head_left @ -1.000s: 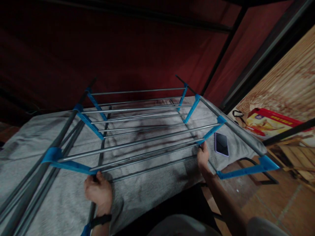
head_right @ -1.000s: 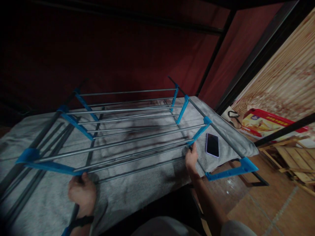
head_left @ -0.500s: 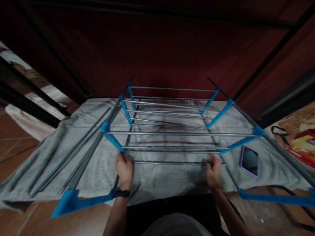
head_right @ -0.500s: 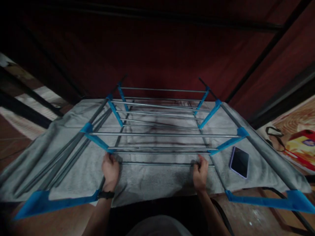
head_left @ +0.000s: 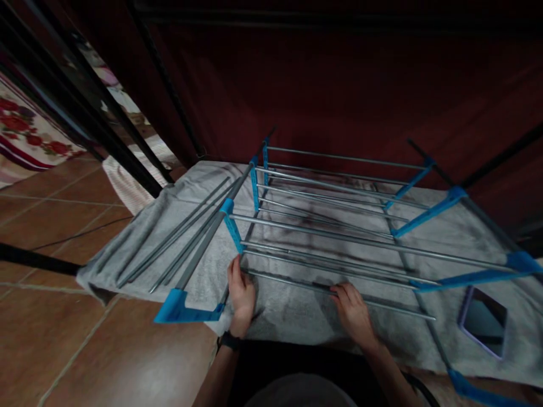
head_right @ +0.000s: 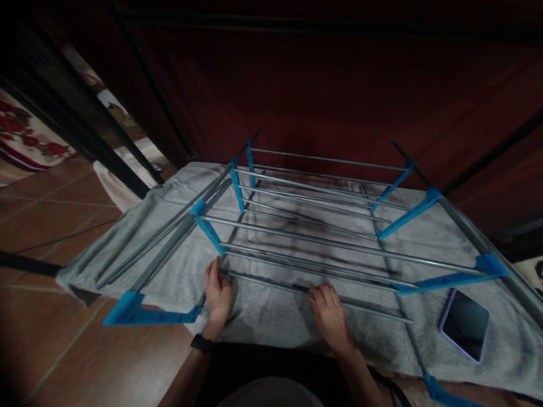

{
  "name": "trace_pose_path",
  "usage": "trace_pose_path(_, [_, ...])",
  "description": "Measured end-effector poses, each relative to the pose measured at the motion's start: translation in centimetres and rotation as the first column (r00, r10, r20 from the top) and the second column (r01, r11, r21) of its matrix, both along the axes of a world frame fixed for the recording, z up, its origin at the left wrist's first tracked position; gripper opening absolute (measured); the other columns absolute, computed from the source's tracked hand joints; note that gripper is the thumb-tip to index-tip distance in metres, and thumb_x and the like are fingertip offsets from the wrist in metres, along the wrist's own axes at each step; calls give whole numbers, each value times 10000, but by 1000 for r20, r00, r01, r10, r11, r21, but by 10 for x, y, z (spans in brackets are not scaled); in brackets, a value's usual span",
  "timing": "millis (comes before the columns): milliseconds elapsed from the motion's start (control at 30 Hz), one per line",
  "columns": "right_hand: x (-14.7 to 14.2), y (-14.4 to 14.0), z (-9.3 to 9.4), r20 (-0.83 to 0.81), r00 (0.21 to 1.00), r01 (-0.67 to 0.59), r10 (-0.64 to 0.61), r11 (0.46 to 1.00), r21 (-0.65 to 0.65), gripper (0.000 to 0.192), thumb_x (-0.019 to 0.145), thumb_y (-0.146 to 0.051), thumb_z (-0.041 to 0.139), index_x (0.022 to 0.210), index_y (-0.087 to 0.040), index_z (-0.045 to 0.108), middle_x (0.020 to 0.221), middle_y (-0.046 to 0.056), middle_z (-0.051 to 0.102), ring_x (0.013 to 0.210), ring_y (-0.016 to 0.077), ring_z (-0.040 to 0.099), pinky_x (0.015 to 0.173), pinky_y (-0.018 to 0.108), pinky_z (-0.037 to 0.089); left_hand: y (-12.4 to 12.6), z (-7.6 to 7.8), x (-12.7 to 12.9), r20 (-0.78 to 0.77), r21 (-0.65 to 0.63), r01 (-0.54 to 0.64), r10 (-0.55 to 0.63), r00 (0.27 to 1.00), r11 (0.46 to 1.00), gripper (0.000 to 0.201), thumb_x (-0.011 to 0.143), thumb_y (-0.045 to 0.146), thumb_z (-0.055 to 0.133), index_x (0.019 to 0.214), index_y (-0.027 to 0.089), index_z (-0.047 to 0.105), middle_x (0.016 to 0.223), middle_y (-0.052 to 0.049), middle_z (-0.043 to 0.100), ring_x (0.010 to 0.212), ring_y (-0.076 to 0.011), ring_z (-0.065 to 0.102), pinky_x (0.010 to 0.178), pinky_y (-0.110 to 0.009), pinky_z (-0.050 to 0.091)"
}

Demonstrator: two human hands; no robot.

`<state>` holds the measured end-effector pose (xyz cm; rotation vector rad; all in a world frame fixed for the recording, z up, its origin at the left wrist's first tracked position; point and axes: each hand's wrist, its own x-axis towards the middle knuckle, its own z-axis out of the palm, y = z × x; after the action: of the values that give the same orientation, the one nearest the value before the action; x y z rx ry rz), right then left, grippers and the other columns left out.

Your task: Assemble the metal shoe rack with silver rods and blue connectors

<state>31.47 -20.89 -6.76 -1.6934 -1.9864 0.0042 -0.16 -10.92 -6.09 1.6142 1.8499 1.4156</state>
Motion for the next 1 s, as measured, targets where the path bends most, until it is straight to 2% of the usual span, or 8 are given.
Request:
trace_pose_path(100, [4,-3,10,40,998,38,-39,999,9,221,1019,-293,453,1072,-232,659,1059,95,679,919,247,642,837,416,520,-3,6,1,-78,10,67,-66,995,998,618,836,37,434,1419,219,533,1399,-118,559,1373,-248,486,1218,-454,353])
trace_pose_path(167, [7,-5,17,47,997,55,-55,998,16,228,1026,-297,437,1073,-223,648,1062,97,687,904,248,641,827,419,509,-4,11,4,-98,44,67,-63,993,997,578,876,75,440,1430,221,520,1442,-120,527,1400,-251,458,1226,-463,334])
trace_pose_path(367, [9,-3,46,16,997,70,-71,996,46,235,1037,-305,406,1124,-247,617,1058,81,694,966,253,643,860,425,479,8,35,13,120,148,-73,55,991,986,533,980,258,471,1503,201,388,1463,-168,502,1346,-234,517,1134,-402,442])
trace_pose_path(500, [5,6,66,16,995,101,-103,990,94,217,1035,-292,419,1130,-233,605,1066,92,692,969,254,629,849,415,471,24,56,10,177,177,-131,99,979,975,512,983,285,479,1482,190,414,1485,-179,487,1358,-248,505,1121,-409,448])
trace_pose_path(600, [2,15,73,48,991,121,-128,984,130,217,1041,-283,410,1120,-222,603,1050,102,692,939,256,624,834,418,461,36,66,10,222,186,-133,90,971,973,501,976,280,498,1466,190,449,1479,-168,498,1348,-241,514,1116,-396,451])
trace_pose_path(767, [3,23,74,91,990,95,-111,982,162,208,1042,-275,421,1122,-209,601,1048,100,694,932,258,619,831,420,454,52,71,13,292,222,-139,70,954,965,479,956,307,557,1424,211,526,1441,-131,554,1304,-223,549,1133,-376,430])
trace_pose_path(1000, [6,23,78,84,994,58,-76,980,192,199,1032,-258,458,1150,-212,612,1039,86,697,941,257,623,839,419,457,61,72,14,340,192,-135,63,938,972,462,955,328,553,1387,167,570,1396,-147,614,1293,-230,577,1146,-381,422])
